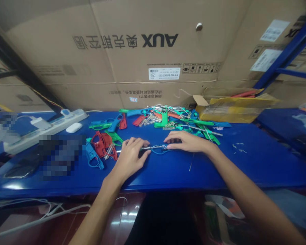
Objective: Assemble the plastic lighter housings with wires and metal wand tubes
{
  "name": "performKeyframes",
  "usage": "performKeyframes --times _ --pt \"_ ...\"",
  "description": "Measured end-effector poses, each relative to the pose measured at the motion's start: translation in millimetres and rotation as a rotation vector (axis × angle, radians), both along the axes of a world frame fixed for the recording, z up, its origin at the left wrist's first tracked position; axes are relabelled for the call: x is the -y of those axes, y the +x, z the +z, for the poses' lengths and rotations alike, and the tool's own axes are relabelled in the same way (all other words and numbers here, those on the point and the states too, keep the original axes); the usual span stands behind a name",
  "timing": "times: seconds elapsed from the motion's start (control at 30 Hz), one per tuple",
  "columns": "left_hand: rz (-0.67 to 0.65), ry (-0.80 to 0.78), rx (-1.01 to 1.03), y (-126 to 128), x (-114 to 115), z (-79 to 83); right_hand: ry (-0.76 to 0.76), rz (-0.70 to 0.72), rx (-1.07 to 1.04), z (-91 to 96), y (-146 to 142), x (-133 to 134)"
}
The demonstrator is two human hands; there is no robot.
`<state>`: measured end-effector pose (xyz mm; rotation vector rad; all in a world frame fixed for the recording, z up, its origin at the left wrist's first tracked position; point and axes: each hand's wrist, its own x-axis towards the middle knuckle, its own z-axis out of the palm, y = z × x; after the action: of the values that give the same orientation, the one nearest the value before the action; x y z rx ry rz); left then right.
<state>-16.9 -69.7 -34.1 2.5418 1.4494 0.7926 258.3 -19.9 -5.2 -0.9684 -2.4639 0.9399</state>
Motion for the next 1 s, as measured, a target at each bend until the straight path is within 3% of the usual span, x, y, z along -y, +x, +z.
performKeyframes --times 0.5,1.0 --pt "-0.045 0.002 0.024 -4.3 -3.0 4.3 0.083 0.064 0.017 -0.7 -4.7 -0.2" --pt "-0.003 0.050 -0.153 -0.5 2.0 5.1 0.076 0.052 0.024 -3.3 -5.0 -0.6"
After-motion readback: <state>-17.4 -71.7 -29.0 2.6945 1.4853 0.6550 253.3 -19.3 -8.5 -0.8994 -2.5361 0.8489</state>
